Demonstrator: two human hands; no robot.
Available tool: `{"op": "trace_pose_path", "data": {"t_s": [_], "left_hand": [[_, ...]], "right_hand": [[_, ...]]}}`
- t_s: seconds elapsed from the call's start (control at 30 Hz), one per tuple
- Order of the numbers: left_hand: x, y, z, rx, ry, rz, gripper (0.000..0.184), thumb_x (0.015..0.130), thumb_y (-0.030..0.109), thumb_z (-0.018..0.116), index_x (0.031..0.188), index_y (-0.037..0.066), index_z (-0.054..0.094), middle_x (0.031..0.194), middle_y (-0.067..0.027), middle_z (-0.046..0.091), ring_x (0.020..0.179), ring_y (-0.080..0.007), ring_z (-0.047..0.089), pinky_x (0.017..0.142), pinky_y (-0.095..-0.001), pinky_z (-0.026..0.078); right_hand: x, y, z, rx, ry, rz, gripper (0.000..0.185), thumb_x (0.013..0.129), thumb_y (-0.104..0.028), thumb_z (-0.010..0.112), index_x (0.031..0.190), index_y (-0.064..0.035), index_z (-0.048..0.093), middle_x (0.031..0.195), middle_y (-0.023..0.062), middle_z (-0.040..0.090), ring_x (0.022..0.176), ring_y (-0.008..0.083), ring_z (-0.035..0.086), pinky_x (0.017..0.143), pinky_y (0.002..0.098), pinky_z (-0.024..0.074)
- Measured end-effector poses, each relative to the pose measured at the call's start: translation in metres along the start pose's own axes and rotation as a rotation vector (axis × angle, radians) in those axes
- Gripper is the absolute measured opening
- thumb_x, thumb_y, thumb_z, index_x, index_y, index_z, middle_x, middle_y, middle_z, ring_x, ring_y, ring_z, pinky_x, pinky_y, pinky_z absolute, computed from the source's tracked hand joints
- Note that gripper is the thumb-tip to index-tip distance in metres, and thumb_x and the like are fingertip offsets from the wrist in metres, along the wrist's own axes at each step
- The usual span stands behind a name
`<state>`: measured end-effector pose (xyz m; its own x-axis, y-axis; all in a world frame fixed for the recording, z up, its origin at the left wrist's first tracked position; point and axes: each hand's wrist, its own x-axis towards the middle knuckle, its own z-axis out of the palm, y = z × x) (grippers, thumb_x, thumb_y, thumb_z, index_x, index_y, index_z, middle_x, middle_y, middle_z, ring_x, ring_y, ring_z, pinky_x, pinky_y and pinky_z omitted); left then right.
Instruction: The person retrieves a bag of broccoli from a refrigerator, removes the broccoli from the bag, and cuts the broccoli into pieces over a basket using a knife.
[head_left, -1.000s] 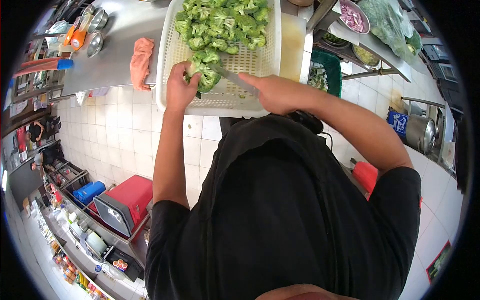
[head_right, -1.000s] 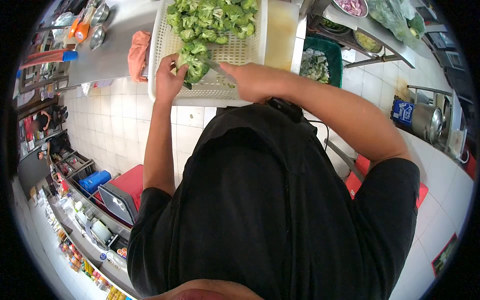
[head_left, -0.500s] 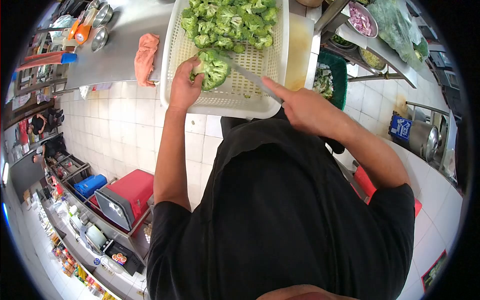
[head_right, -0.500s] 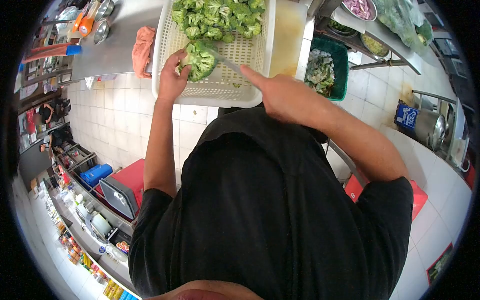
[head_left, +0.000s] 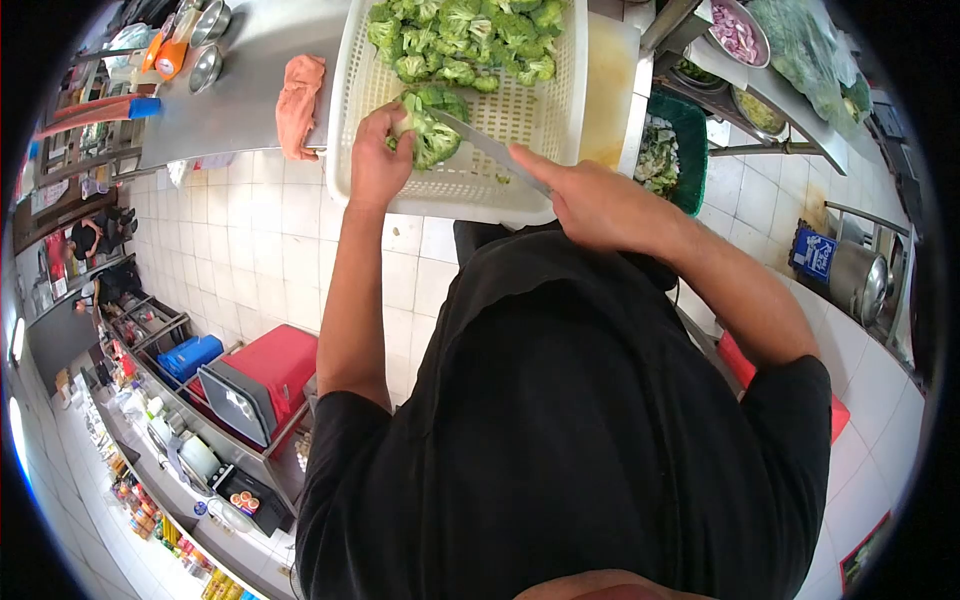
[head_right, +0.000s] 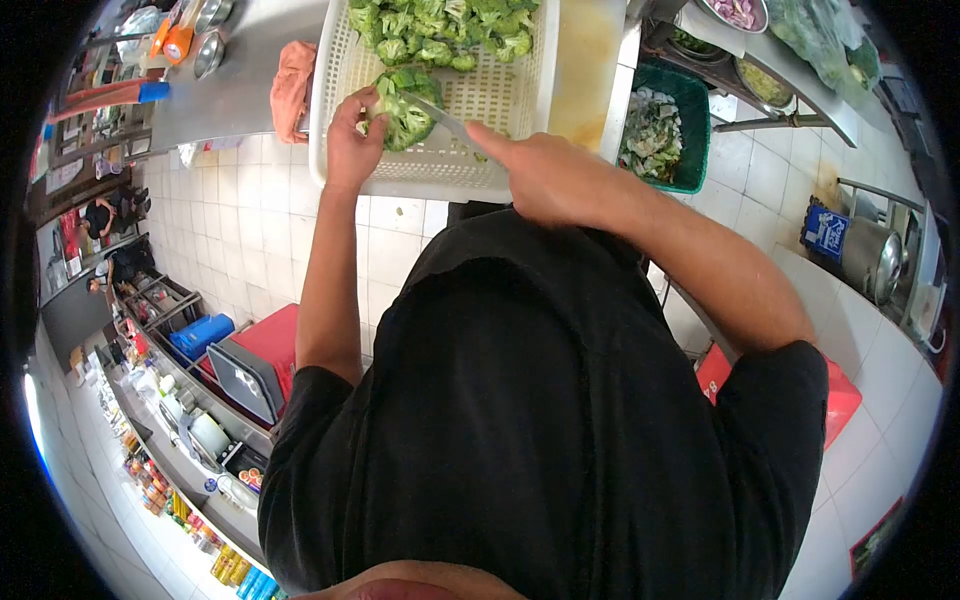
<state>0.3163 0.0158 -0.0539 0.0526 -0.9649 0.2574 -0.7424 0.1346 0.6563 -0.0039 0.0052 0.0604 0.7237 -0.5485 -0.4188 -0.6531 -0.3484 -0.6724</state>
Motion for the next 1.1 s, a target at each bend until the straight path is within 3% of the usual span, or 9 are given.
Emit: {"op": "trace_pose_path", "data": {"t_s": [0.07, 0.23, 0.53, 0.6, 0.67, 0.73, 0.87, 1.03, 1.1], "left_hand": [[0.002, 0.004, 0.000, -0.020, 0.001, -0.025, 0.028, 0.081, -0.001, 0.071, 0.106, 0.001, 0.061, 0.123, -0.0172, 0.066, 0.109, -0.0350, 0.062, 0.093, -0.0396, 0.051], [0.005, 0.009, 0.007, 0.041, 0.015, 0.072, 0.027, 0.079, -0.003, 0.071, 0.105, 0.001, 0.062, 0.123, -0.0167, 0.066, 0.111, -0.0349, 0.060, 0.096, -0.0395, 0.050], [0.002, 0.027, 0.015, 0.026, 0.024, 0.132, 0.031, 0.078, -0.001, 0.071, 0.107, 0.002, 0.061, 0.119, -0.0155, 0.066, 0.112, -0.0362, 0.058, 0.098, -0.0416, 0.047], [0.004, 0.032, 0.014, 0.073, 0.021, 0.136, 0.031, 0.079, 0.000, 0.071, 0.108, 0.002, 0.061, 0.119, -0.0159, 0.065, 0.112, -0.0369, 0.058, 0.098, -0.0418, 0.047], [0.005, 0.018, 0.012, 0.077, 0.028, 0.042, 0.030, 0.080, 0.001, 0.070, 0.108, 0.002, 0.060, 0.113, -0.0178, 0.065, 0.105, -0.0376, 0.059, 0.093, -0.0422, 0.049], [0.006, 0.010, 0.006, 0.079, -0.009, -0.077, 0.030, 0.080, 0.001, 0.069, 0.109, 0.002, 0.060, 0.109, -0.0189, 0.064, 0.101, -0.0373, 0.060, 0.089, -0.0423, 0.050], [0.004, 0.008, 0.003, 0.062, -0.019, -0.069, 0.036, 0.079, 0.003, 0.070, 0.114, 0.002, 0.060, 0.106, -0.0191, 0.064, 0.097, -0.0357, 0.061, 0.085, -0.0420, 0.051], [0.009, 0.014, 0.000, 0.009, -0.018, -0.038, 0.046, 0.079, 0.009, 0.072, 0.124, 0.003, 0.061, 0.101, -0.0171, 0.065, 0.089, -0.0306, 0.063, 0.079, -0.0386, 0.052], [0.012, 0.016, -0.006, 0.009, -0.048, -0.127, 0.048, 0.079, 0.013, 0.075, 0.124, 0.003, 0.063, 0.097, -0.0162, 0.065, 0.082, -0.0272, 0.063, 0.074, -0.0366, 0.053]], "right_hand": [[0.002, -0.004, -0.006, -0.017, -0.018, -0.001, 0.071, 0.091, -0.005, 0.046, 0.158, -0.0151, 0.025, 0.085, 0.0317, 0.064, 0.079, 0.0470, 0.063, 0.074, 0.0531, 0.0487], [0.019, -0.018, -0.019, -0.054, -0.102, 0.034, 0.076, 0.085, 0.000, 0.046, 0.158, -0.0087, 0.023, 0.087, 0.0315, 0.064, 0.079, 0.0446, 0.063, 0.073, 0.0503, 0.0490], [0.003, 0.008, -0.002, 0.004, 0.021, 0.009, 0.071, 0.090, -0.005, 0.046, 0.158, -0.0134, 0.025, 0.090, 0.0322, 0.065, 0.081, 0.0462, 0.064, 0.076, 0.0502, 0.0494], [-0.013, 0.003, -0.010, -0.068, 0.014, 0.108, 0.068, 0.094, -0.006, 0.045, 0.158, -0.0153, 0.024, 0.087, 0.0307, 0.065, 0.080, 0.0461, 0.063, 0.076, 0.0518, 0.0489], [-0.026, -0.002, -0.014, -0.213, 0.054, 0.222, 0.067, 0.095, -0.007, 0.045, 0.158, -0.0158, 0.024, 0.085, 0.0299, 0.065, 0.080, 0.0458, 0.063, 0.076, 0.0528, 0.0485], [-0.034, 0.012, -0.017, -0.146, 0.115, 0.201, 0.072, 0.089, -0.004, 0.047, 0.157, -0.0112, 0.025, 0.083, 0.0304, 0.065, 0.080, 0.0465, 0.065, 0.077, 0.0539, 0.0498], [-0.040, 0.003, -0.018, -0.048, 0.114, 0.179, 0.071, 0.089, -0.004, 0.048, 0.156, -0.0096, 0.025, 0.081, 0.0306, 0.065, 0.078, 0.0476, 0.065, 0.079, 0.0546, 0.0501], [-0.038, 0.008, 0.004, 0.080, 0.176, 0.112, 0.068, 0.094, -0.009, 0.047, 0.158, -0.0190, 0.024, 0.084, 0.0295, 0.065, 0.080, 0.0475, 0.063, 0.078, 0.0539, 0.0475], [-0.040, 0.011, 0.006, 0.109, 0.205, 0.095, 0.068, 0.094, -0.009, 0.047, 0.158, -0.0201, 0.025, 0.083, 0.0298, 0.064, 0.079, 0.0471, 0.063, 0.079, 0.0533, 0.0474]]}}
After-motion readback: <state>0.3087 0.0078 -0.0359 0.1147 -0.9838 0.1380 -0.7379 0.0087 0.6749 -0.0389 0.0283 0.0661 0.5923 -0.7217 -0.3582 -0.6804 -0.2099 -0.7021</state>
